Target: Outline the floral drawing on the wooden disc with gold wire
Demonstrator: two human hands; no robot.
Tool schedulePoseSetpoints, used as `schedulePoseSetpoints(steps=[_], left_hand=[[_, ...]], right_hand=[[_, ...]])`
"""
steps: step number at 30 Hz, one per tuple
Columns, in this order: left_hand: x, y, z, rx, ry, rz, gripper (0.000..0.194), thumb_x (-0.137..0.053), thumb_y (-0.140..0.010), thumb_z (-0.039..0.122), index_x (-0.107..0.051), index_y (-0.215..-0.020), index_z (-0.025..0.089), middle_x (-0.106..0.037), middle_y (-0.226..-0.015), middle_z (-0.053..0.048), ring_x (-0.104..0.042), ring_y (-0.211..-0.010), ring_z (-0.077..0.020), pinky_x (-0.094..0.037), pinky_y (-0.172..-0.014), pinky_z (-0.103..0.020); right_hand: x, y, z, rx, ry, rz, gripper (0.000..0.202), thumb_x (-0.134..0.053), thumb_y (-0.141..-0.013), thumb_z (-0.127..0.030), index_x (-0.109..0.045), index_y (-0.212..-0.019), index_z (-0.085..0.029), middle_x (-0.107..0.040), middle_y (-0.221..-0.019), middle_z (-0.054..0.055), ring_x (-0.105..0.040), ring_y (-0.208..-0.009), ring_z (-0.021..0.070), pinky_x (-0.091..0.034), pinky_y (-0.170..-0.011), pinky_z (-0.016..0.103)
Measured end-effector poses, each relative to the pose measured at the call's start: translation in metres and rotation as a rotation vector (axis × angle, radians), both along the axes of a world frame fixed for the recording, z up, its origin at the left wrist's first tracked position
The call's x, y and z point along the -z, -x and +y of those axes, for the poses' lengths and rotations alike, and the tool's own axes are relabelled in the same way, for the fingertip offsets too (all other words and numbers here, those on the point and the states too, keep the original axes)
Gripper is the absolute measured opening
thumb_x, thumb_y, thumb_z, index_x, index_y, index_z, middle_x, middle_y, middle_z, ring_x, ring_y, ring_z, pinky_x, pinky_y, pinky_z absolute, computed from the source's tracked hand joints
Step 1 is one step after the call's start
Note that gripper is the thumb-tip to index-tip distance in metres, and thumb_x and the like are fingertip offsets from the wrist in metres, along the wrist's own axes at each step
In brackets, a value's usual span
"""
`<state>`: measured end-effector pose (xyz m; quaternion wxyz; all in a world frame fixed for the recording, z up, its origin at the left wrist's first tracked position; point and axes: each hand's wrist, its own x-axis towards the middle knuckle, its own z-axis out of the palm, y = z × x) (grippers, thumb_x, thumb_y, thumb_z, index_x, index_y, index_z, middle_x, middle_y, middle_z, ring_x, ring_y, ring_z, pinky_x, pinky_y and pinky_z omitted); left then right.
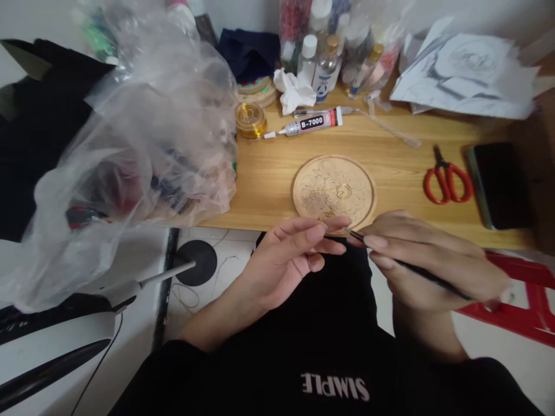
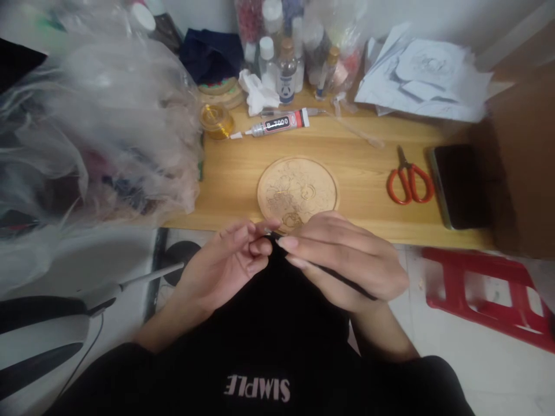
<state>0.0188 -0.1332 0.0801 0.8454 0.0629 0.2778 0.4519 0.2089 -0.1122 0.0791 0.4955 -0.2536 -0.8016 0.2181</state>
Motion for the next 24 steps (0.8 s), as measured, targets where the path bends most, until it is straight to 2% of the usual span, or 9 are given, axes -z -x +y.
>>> schedulePoseSetpoints(steps=[4, 7, 10, 14, 16, 18, 21, 24], left_hand=[[-0.001, 0.0, 0.0, 0.005, 0.034, 0.018, 0.021, -0.094, -0.063, 0.024, -0.075, -0.068, 0.017, -0.075, -0.074, 0.002, -0.063, -0.057, -0.0028, -0.043, -0.049, -0.009], [0.004, 0.007, -0.002, -0.059, 0.051, 0.109, 0.03, -0.098, -0.052, 0.024, -0.07, -0.06, 0.016, -0.067, -0.06, 0.004, -0.056, -0.047, -0.003, -0.039, -0.043, -0.011], [0.02, 0.024, -0.007, -0.156, 0.085, 0.192, 0.039, -0.099, -0.048, 0.03, -0.064, -0.056, 0.016, -0.06, -0.054, 0.006, -0.051, -0.044, -0.0027, -0.038, -0.04, -0.011], [0.052, 0.054, -0.019, -0.228, 0.154, 0.28, 0.048, -0.101, -0.044, 0.03, -0.057, -0.055, 0.014, -0.054, -0.051, 0.008, -0.051, -0.045, -0.0034, -0.039, -0.04, -0.011], [0.066, 0.065, -0.026, -0.255, 0.187, 0.3, 0.049, -0.1, -0.047, 0.029, -0.054, -0.057, 0.014, -0.053, -0.053, 0.009, -0.052, -0.047, -0.003, -0.038, -0.041, -0.01], [0.072, 0.07, -0.031, -0.264, 0.213, 0.299, 0.047, -0.097, -0.058, 0.027, -0.051, -0.059, 0.015, -0.052, -0.055, 0.009, -0.053, -0.049, -0.0024, -0.038, -0.042, -0.009], [0.062, 0.064, -0.032, -0.226, 0.232, 0.253, 0.043, -0.095, -0.062, 0.026, -0.053, -0.062, 0.015, -0.052, -0.057, 0.008, -0.055, -0.052, -0.0034, -0.04, -0.044, -0.01], [0.034, 0.048, -0.025, -0.146, 0.211, 0.171, 0.038, -0.097, -0.057, 0.026, -0.062, -0.067, 0.013, -0.058, -0.062, 0.005, -0.059, -0.054, -0.0059, -0.044, -0.044, -0.012]], right_hand=[[0.0, 0.003, 0.0, -0.008, 0.009, 0.036, 0.047, -0.071, -0.077, 0.0, -0.071, -0.121, -0.018, -0.077, -0.086, 0.004, -0.072, -0.073, 0.0169, -0.06, -0.064, 0.032], [0.003, 0.005, -0.002, 0.004, 0.028, 0.074, 0.046, -0.071, -0.076, 0.001, -0.072, -0.118, -0.016, -0.077, -0.089, 0.006, -0.073, -0.078, 0.0181, -0.06, -0.067, 0.034], [0.008, 0.008, -0.004, 0.031, 0.053, 0.127, 0.046, -0.072, -0.075, 0.003, -0.073, -0.117, -0.015, -0.077, -0.09, 0.006, -0.073, -0.078, 0.018, -0.06, -0.067, 0.033], [0.017, 0.011, -0.007, 0.06, 0.1, 0.227, 0.042, -0.072, -0.075, 0.003, -0.074, -0.114, -0.013, -0.078, -0.092, 0.008, -0.073, -0.079, 0.0194, -0.06, -0.066, 0.034], [0.02, 0.013, -0.009, 0.065, 0.135, 0.262, 0.04, -0.071, -0.076, 0.002, -0.074, -0.113, -0.013, -0.078, -0.092, 0.008, -0.074, -0.079, 0.0197, -0.06, -0.067, 0.034], [0.022, 0.014, -0.009, 0.068, 0.162, 0.273, 0.04, -0.071, -0.076, 0.003, -0.075, -0.112, -0.014, -0.078, -0.09, 0.008, -0.074, -0.079, 0.0194, -0.061, -0.067, 0.033], [0.021, 0.018, -0.009, 0.06, 0.181, 0.257, 0.041, -0.071, -0.076, 0.003, -0.075, -0.113, -0.015, -0.078, -0.09, 0.008, -0.074, -0.079, 0.0184, -0.061, -0.068, 0.032], [0.018, 0.021, -0.01, 0.046, 0.185, 0.232, 0.041, -0.072, -0.077, 0.001, -0.074, -0.114, -0.016, -0.079, -0.091, 0.007, -0.073, -0.079, 0.0176, -0.061, -0.07, 0.033]])
